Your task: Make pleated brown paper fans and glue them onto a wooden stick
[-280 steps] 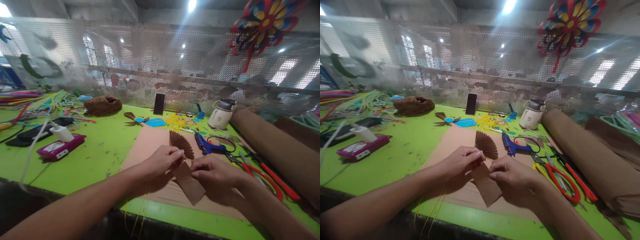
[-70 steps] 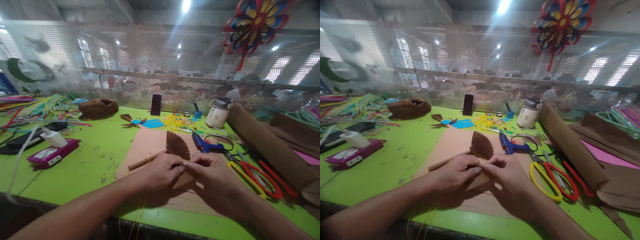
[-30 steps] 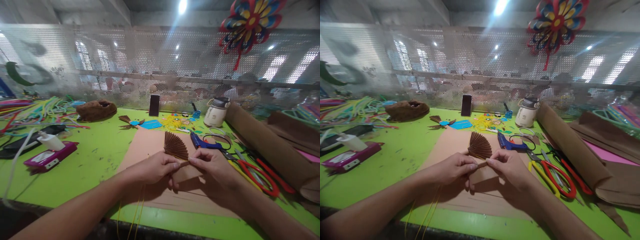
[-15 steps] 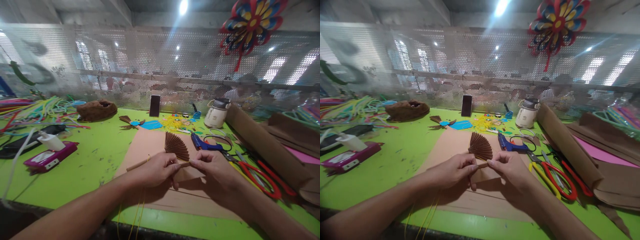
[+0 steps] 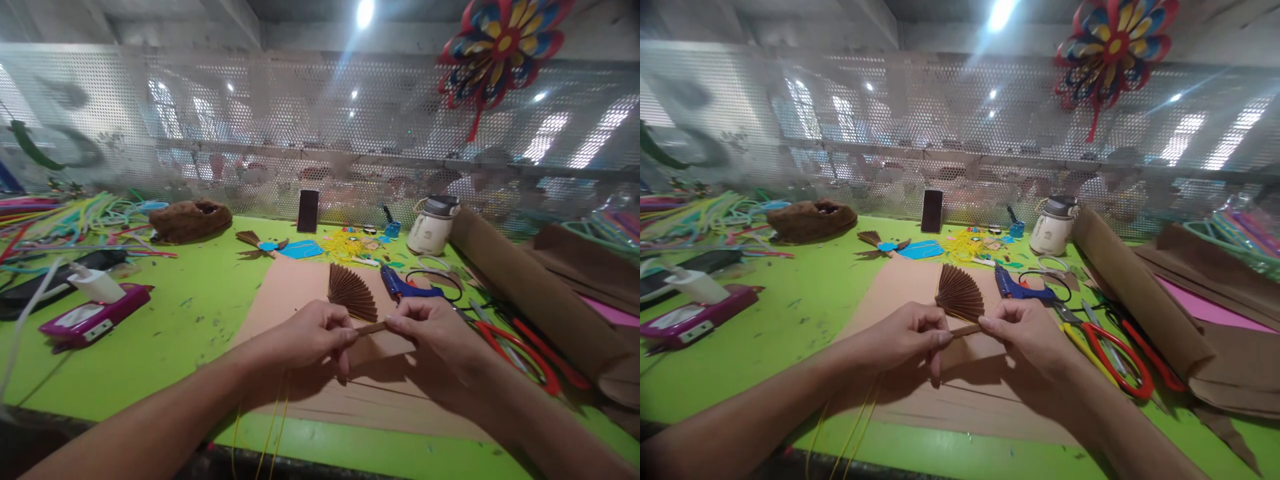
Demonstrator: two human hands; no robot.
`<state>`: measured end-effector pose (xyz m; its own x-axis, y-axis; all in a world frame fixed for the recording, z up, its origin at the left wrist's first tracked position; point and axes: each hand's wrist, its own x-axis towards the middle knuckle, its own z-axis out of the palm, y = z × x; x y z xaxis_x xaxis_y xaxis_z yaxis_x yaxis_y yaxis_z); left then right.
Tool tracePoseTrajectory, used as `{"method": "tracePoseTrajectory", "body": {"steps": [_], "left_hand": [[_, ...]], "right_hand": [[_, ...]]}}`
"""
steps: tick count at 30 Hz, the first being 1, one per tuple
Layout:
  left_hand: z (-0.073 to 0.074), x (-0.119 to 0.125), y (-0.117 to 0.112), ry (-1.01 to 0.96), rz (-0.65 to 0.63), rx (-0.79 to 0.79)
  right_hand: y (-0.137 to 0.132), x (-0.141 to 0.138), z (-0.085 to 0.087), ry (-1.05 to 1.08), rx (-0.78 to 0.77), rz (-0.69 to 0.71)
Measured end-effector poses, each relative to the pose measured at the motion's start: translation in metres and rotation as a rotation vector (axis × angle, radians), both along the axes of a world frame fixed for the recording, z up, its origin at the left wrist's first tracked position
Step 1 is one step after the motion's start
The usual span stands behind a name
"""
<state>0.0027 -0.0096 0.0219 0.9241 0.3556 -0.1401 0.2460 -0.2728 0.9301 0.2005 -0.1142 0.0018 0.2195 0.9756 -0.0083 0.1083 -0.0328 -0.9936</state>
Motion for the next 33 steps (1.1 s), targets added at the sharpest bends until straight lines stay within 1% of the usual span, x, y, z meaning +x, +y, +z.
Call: {"method": "tracePoseTrajectory", "body": {"steps": [5, 9, 12, 14, 16, 18, 20, 21, 23, 25, 28, 30, 31, 33], "left_hand": [[-0.005, 0.000, 0.002, -0.014, 0.011, -0.041], [-0.009, 0.001, 0.006, 0.007, 0.061, -0.011], [-0.009, 0.002, 0.008, -0.030, 0.105, -0.014], [-0.008, 0.002, 0.007, -0.095, 0.135, -0.118], [-0.006, 0.002, 0.005, -0.159, 0.142, -0.283], [-0.005, 0.001, 0.002, -0.217, 0.103, -0.428], [-0.005, 0.000, 0.001, -0.247, 0.029, -0.530], [-0.006, 0.000, 0.001, -0.253, -0.001, -0.590], [-0.009, 0.000, 0.001, -0.238, -0.058, -0.704], [-0.012, 0.000, 0.000, -0.203, -0.114, -0.775], [-0.014, 0.001, -0.005, -0.148, -0.230, -0.763], [-0.015, 0.001, -0.009, -0.122, -0.266, -0.734], [-0.016, 0.001, -0.012, -0.108, -0.264, -0.710], [-0.018, 0.002, -0.014, -0.106, -0.196, -0.660]], "right_hand": [[0.003, 0.001, 0.001, -0.013, -0.020, 0.008], [0.005, 0.000, -0.005, 0.087, -0.040, 0.021], [0.005, -0.002, -0.006, 0.153, -0.051, 0.020], [0.003, -0.003, -0.001, 0.192, -0.044, 0.018], [0.002, -0.002, 0.006, 0.225, -0.001, 0.005], [0.000, 0.000, 0.014, 0.272, 0.059, -0.021], [-0.003, 0.000, 0.018, 0.309, 0.086, -0.003], [-0.004, -0.001, 0.019, 0.312, 0.074, 0.036], [-0.007, -0.006, 0.018, 0.269, 0.028, 0.165], [-0.010, -0.014, 0.017, 0.212, 0.033, 0.273], [-0.012, -0.027, 0.016, 0.181, 0.117, 0.320], [-0.013, -0.032, 0.018, 0.191, 0.110, 0.335], [-0.013, -0.033, 0.019, 0.185, 0.096, 0.335], [-0.011, -0.030, 0.020, 0.139, 0.091, 0.296]]}}
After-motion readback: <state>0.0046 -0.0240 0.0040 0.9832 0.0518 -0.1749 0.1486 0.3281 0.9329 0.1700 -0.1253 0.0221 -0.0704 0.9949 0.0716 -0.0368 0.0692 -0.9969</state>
